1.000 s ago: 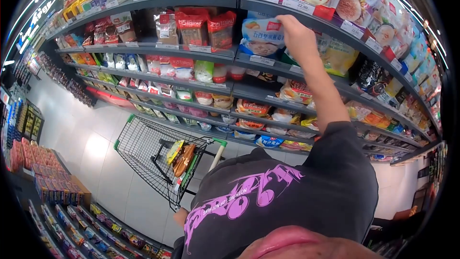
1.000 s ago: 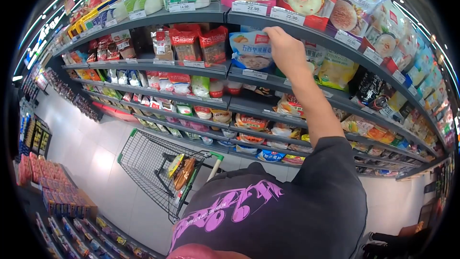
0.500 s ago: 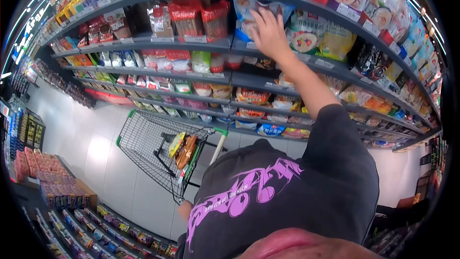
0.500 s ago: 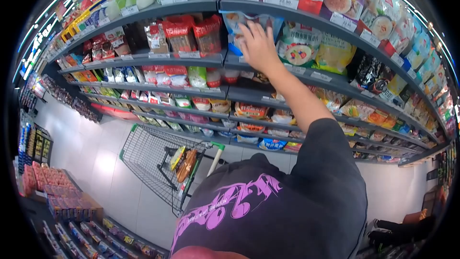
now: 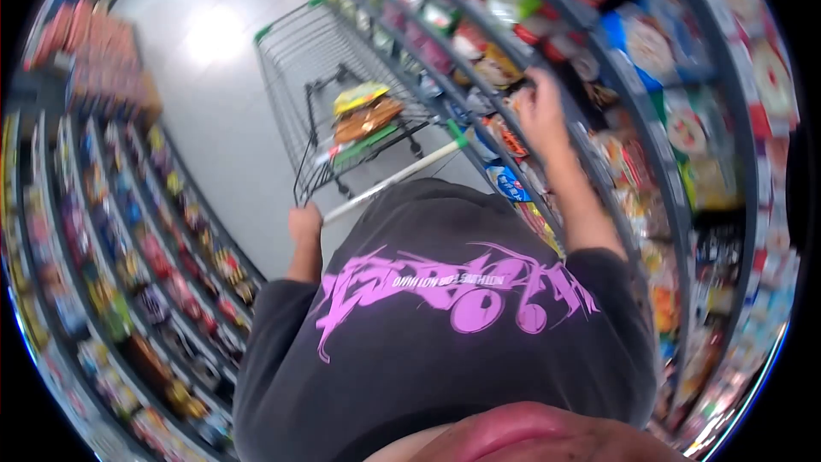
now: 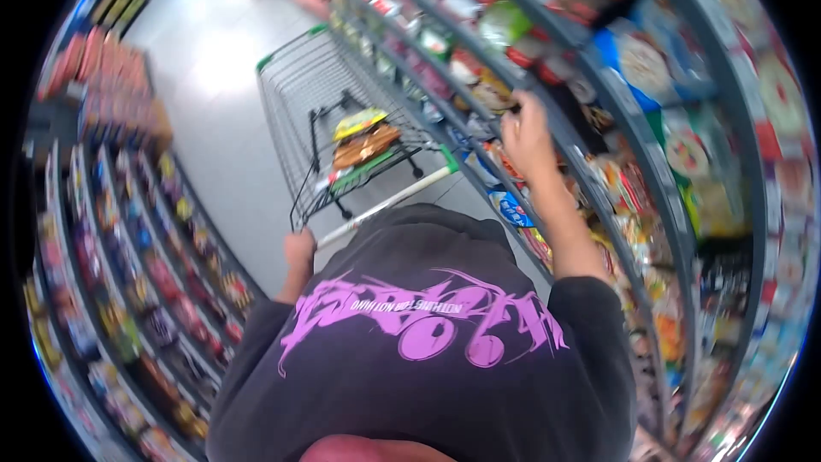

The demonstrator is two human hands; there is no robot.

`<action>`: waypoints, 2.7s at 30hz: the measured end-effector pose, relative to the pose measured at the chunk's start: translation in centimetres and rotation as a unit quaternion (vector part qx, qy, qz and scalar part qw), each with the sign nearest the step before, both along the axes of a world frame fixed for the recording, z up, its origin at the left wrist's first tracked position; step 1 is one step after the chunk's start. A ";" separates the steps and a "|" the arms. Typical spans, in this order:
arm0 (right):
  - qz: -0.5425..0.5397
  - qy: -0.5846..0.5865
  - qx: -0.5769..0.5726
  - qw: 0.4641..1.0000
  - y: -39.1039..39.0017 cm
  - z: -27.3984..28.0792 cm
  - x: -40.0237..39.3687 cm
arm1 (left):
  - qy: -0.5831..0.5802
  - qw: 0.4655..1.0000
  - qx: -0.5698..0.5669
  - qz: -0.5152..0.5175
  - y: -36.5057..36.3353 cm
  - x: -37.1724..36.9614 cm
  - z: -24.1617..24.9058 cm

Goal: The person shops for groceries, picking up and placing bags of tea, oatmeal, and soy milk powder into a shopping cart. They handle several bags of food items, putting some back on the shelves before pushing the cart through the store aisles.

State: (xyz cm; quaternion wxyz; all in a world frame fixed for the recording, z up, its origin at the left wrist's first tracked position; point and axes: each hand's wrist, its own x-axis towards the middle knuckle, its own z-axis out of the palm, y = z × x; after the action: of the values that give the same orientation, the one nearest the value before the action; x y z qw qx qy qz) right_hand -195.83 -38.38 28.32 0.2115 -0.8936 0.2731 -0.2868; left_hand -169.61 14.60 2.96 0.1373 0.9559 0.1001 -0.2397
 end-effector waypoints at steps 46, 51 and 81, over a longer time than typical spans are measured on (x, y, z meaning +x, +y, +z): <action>0.145 0.522 0.246 0.804 9.7 -20.2 4.5 | 0.280 0.688 -0.478 0.468 -24.6 10.5 -23.4; 0.124 0.476 0.219 0.843 10.0 -20.0 4.3 | 0.316 0.651 -0.556 0.409 -23.2 9.1 -10.0; -0.046 0.007 0.374 0.926 13.6 15.9 -4.5 | 0.199 0.701 -0.608 -0.316 -21.1 -0.6 25.6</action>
State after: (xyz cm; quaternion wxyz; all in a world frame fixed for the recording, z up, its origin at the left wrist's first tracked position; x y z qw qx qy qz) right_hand -200.29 -24.82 44.24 0.5151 -0.7376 0.4032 -0.1674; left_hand -170.20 -6.48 28.60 0.5815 0.5701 -0.3503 -0.4627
